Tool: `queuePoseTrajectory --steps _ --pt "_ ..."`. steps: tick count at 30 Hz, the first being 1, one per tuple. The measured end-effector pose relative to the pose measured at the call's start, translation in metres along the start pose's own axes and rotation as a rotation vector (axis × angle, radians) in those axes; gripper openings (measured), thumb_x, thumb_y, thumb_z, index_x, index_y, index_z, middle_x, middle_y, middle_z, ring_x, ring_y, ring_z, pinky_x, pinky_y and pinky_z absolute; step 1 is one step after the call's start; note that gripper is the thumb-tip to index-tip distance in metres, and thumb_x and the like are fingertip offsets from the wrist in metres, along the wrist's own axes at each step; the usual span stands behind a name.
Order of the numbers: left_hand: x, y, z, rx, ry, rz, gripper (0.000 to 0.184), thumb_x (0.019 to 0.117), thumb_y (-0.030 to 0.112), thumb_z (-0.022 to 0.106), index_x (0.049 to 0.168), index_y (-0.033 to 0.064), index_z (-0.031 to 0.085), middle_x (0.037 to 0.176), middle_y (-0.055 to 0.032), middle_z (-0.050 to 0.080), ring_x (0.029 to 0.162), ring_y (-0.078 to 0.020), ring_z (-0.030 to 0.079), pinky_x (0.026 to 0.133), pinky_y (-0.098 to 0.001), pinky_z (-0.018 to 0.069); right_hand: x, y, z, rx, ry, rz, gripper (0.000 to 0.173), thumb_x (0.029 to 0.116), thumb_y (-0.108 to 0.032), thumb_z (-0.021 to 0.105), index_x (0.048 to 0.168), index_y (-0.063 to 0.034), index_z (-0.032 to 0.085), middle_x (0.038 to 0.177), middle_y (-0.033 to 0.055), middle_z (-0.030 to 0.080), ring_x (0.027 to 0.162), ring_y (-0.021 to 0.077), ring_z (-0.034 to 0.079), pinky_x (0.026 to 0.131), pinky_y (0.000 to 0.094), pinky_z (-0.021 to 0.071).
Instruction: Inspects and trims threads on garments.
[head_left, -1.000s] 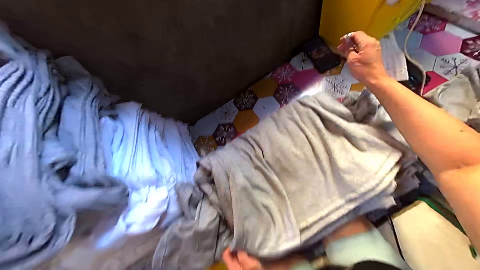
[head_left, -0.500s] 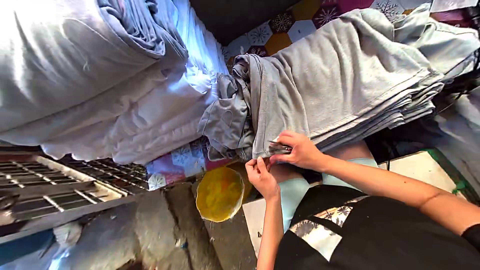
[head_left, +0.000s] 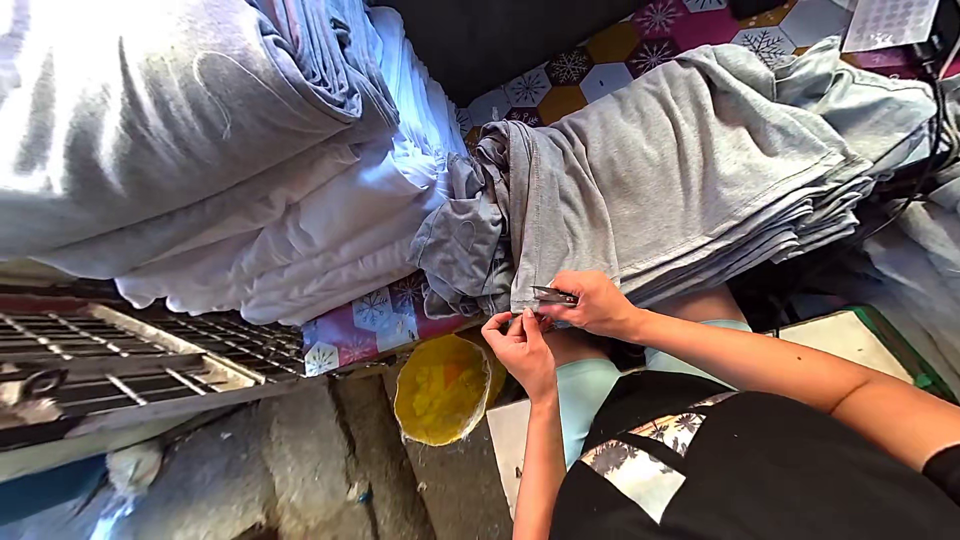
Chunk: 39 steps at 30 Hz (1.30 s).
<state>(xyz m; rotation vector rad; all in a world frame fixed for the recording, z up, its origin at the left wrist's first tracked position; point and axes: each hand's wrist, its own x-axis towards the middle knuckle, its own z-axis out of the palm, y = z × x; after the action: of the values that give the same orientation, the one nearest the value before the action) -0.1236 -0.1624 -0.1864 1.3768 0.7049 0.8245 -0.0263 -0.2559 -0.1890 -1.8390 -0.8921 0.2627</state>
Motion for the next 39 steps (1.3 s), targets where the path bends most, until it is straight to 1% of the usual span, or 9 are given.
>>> queuePoseTrajectory --steps 4,7,12,17,23,28,31,34,39 --pt "0.002 -0.004 -0.005 0.033 -0.077 0.036 0.020 0.0945 -0.015 0.052 0.109 -0.0019 0.048 0.080 -0.0030 0.073 0.072 -0.0127 0.075 0.072 -0.0313 0.0656 0.000 0.004 0.003 -0.154 0.040 -0.145 0.009 0.0853 -0.007 0.070 0.088 0.0018 0.073 0.083 0.0137 0.071 0.069 0.0273 0.070 0.057 0.0460 0.0546" --pt "0.005 -0.015 -0.015 0.244 -0.187 0.193 0.016 0.0934 -0.012 0.049 0.100 -0.0115 0.063 0.086 -0.0085 0.072 0.078 -0.0090 0.073 0.076 -0.0265 0.0634 0.002 -0.006 -0.005 -0.085 -0.139 0.077 0.015 0.0958 -0.013 0.066 0.094 0.0020 0.071 0.083 0.0139 0.068 0.076 0.0276 0.067 0.069 0.0478 0.0534" --pt "0.005 -0.017 -0.020 0.596 -0.280 0.323 0.020 0.0892 -0.006 0.054 0.089 -0.0041 0.074 0.084 -0.0109 0.072 0.079 -0.0087 0.069 0.075 -0.0208 0.0569 -0.005 -0.014 -0.006 -0.025 -0.218 0.261 0.024 0.1010 -0.022 0.063 0.094 0.0002 0.069 0.080 0.0117 0.065 0.076 0.0242 0.064 0.072 0.0453 0.0509" --pt "0.007 -0.008 -0.022 0.347 -0.356 -0.137 0.025 0.1002 0.003 0.046 0.087 -0.0031 0.067 0.077 -0.0021 0.069 0.074 -0.0042 0.068 0.077 -0.0247 0.0594 -0.029 -0.001 0.014 -0.126 0.044 -0.112 0.014 0.0874 -0.010 0.068 0.088 0.0041 0.071 0.079 0.0155 0.068 0.068 0.0281 0.068 0.057 0.0440 0.0533" --pt "0.007 0.006 -0.019 0.265 -0.257 -0.244 0.017 0.0975 -0.002 0.061 0.082 -0.0026 0.068 0.070 -0.0030 0.069 0.064 -0.0064 0.068 0.067 -0.0246 0.0606 -0.035 0.002 0.023 -0.043 0.023 -0.088 0.017 0.0912 -0.011 0.065 0.089 0.0043 0.070 0.082 0.0166 0.069 0.074 0.0285 0.069 0.064 0.0438 0.0548" --pt "0.008 0.007 -0.018 0.165 -0.276 -0.374 0.013 0.0960 -0.005 0.062 0.086 -0.0043 0.071 0.074 -0.0044 0.071 0.069 -0.0073 0.069 0.072 -0.0246 0.0598 -0.040 0.006 0.025 0.006 -0.055 -0.034 0.020 0.0942 -0.012 0.062 0.098 0.0042 0.073 0.090 0.0181 0.070 0.082 0.0304 0.070 0.071 0.0465 0.0563" --pt "0.006 0.004 -0.018 0.140 -0.248 -0.369 0.012 0.0971 -0.005 0.060 0.089 -0.0050 0.069 0.078 -0.0056 0.072 0.071 -0.0076 0.068 0.071 -0.0237 0.0581 -0.041 0.006 0.014 0.190 -0.220 0.129 0.030 0.0993 -0.026 0.063 0.103 0.0027 0.072 0.094 0.0139 0.068 0.087 0.0187 0.064 0.080 0.0361 0.0512" --pt "0.003 0.007 -0.017 0.122 -0.228 -0.361 0.012 0.1023 -0.004 0.051 0.097 -0.0062 0.062 0.084 -0.0082 0.072 0.076 -0.0113 0.072 0.074 -0.0258 0.0609 -0.044 0.010 0.004 0.376 -0.243 0.237 0.032 0.1027 -0.031 0.062 0.104 0.0006 0.071 0.088 0.0033 0.068 0.078 -0.0003 0.058 0.075 0.0186 0.0467" --pt "0.001 0.014 -0.015 0.206 -0.211 -0.297 0.013 0.1048 0.000 0.049 0.099 -0.0032 0.060 0.073 -0.0023 0.068 0.064 -0.0052 0.066 0.061 -0.0179 0.0546 -0.042 0.021 -0.008 0.471 -0.214 0.307 0.039 0.1110 -0.025 0.036 0.103 -0.0023 0.067 0.072 -0.0079 0.051 0.063 -0.0026 0.046 0.063 0.0164 0.0401"
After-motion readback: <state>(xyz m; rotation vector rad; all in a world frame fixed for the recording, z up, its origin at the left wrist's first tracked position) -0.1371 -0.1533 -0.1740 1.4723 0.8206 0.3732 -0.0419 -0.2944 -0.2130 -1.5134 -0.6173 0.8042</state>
